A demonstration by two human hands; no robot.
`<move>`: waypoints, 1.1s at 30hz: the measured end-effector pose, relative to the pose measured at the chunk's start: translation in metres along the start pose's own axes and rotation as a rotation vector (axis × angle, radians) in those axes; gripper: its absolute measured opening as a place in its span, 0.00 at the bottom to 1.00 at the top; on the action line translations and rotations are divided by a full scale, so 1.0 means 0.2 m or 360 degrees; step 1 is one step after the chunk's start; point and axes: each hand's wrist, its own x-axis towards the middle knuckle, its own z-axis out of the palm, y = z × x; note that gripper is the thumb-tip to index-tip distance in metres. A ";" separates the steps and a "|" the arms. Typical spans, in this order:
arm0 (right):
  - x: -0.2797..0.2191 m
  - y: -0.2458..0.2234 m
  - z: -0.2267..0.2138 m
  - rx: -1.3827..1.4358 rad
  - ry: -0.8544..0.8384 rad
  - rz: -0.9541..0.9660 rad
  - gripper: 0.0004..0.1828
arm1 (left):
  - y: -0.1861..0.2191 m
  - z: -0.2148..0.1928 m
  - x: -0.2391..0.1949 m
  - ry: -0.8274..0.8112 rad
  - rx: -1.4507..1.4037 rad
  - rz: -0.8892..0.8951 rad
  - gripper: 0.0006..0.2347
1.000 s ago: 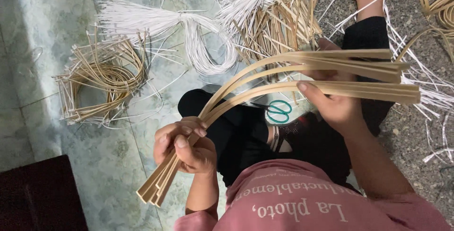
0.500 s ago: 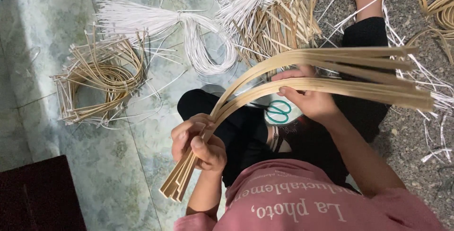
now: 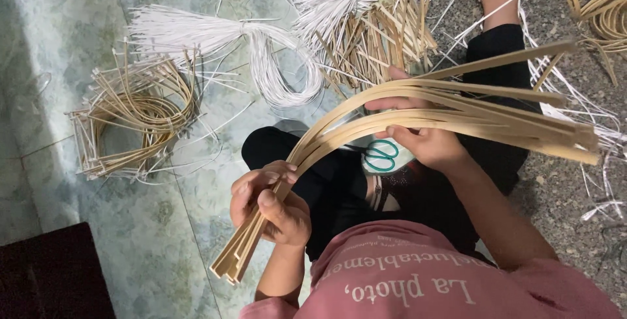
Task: The recorder wraps thin white strips around curved bamboo furniture frames.
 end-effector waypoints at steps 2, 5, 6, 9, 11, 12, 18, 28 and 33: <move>-0.01 0.03 0.00 0.0063 -0.0005 0.0009 0.24 | 0.02 0.00 0.01 -0.0023 0.0011 -0.0048 0.13; -0.03 0.13 -0.01 0.0257 -0.0077 0.0089 0.25 | 0.03 -0.01 0.01 -0.0029 -0.0001 -0.0154 0.12; -0.04 0.17 -0.02 0.0456 -0.0076 0.0241 0.32 | 0.02 -0.03 0.00 -0.0022 0.0037 -0.0177 0.12; -0.09 0.25 -0.06 0.0383 -0.0128 0.0436 0.38 | 0.02 -0.09 0.01 0.0033 0.0016 -0.0460 0.10; -0.09 0.23 -0.09 0.0110 -0.0203 0.0471 0.36 | 0.01 -0.14 0.04 0.0098 -0.0033 -0.0710 0.09; -0.09 0.20 -0.10 0.0237 -0.0171 0.0237 0.40 | 0.00 -0.17 0.06 0.0086 0.0031 -0.0916 0.10; -0.22 0.40 0.03 0.0865 0.0257 0.0284 0.36 | -0.09 -0.41 0.07 0.0129 0.0221 -0.1528 0.10; -0.02 0.49 0.34 0.1105 0.0173 0.0786 0.54 | -0.11 -0.69 0.00 0.0152 0.0251 -0.2023 0.11; -0.09 0.80 0.45 0.1176 0.0086 0.1085 0.46 | -0.15 -0.75 -0.02 0.0156 0.0330 -0.2195 0.13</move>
